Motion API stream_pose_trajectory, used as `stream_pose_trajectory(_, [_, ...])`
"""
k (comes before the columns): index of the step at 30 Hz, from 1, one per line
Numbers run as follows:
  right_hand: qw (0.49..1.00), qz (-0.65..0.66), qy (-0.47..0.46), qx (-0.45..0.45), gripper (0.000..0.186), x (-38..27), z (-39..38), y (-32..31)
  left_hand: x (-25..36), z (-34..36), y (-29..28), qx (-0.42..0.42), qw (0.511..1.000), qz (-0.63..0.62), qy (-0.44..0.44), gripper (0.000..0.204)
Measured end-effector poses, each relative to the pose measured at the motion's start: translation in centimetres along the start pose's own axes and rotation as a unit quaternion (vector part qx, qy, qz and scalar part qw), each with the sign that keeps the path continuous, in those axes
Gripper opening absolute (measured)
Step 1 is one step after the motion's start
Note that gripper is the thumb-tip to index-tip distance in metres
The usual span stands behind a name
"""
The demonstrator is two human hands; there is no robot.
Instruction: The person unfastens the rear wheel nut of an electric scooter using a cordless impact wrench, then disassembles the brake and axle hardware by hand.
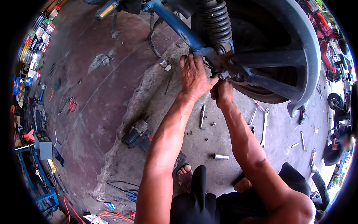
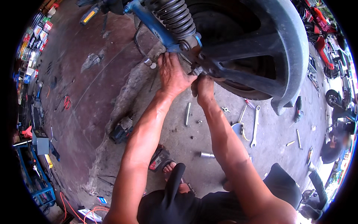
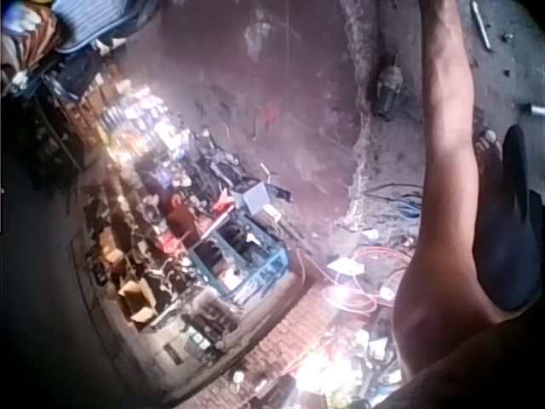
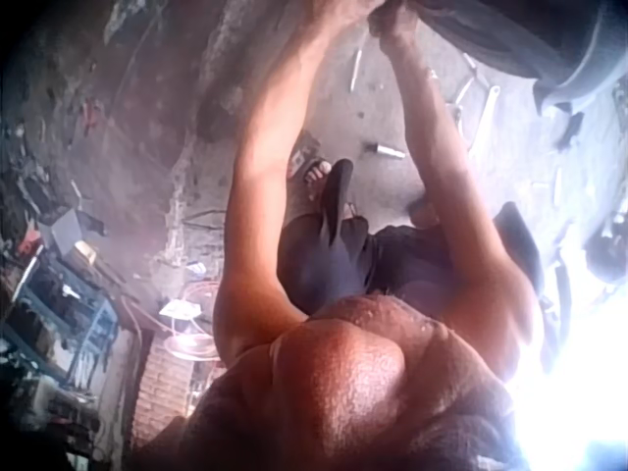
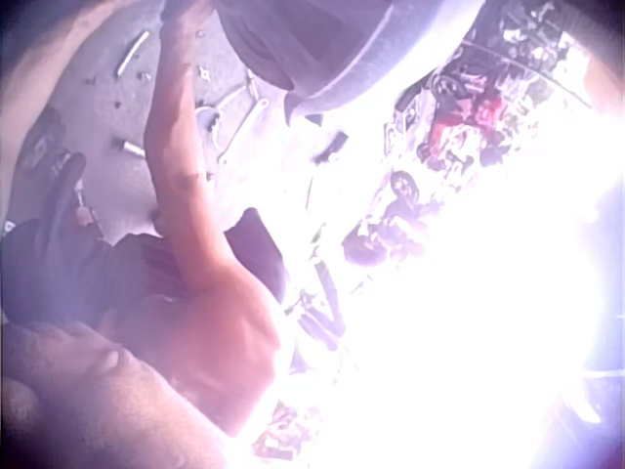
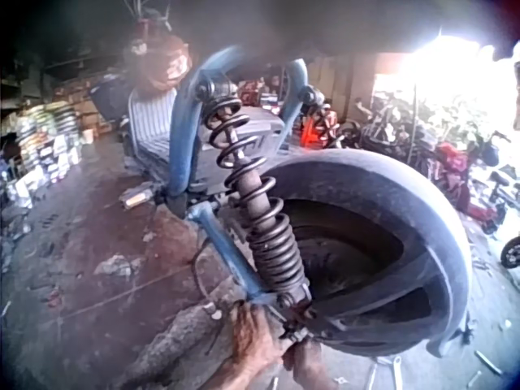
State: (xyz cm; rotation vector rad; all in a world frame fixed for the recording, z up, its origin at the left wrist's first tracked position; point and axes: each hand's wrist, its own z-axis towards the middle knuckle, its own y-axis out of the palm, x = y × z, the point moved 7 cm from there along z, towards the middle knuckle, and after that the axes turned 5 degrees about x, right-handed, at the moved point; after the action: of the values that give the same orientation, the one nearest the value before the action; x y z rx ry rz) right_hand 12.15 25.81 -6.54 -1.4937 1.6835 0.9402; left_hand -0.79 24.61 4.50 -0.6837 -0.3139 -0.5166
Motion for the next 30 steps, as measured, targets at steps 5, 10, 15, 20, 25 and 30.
stream_pose_trajectory(5, [0.983,-0.033,-0.163,0.08,0.035,-1.5,-1.0,0.6,0.0,0.0,-0.1,-0.01,1.0,0.008,-0.002,0.092])
stream_pose_trajectory(10, [0.983,0.156,0.03,-0.095,0.033,1.0,1.3,0.2,0.2,0.2,0.1,-0.003,1.0,0.0,0.005,0.093])
stream_pose_trajectory(15, [0.987,0.029,-0.156,0.038,0.029,-1.2,-1.3,0.5,0.2,0.3,-0.2,-0.003,1.0,0.0,-0.003,0.086])
stream_pose_trajectory(20, [0.996,0.086,-0.014,0.018,0.03,-0.7,-1.1,0.4,0.1,0.1,-0.1,0.003,1.0,0.005,0.006,0.084])
stream_pose_trajectory(25, [0.992,0.119,0.041,-0.007,0.032,-0.3,-1.3,1.0,0.0,0.0,0.0,0.001,1.0,0.003,0.004,0.083])
stream_pose_trajectory(30, [0.994,0.051,-0.084,0.039,0.031,-1.2,-1.1,0.4,0.1,0.2,0.1,-0.013,1.0,-0.002,0.006,0.084])
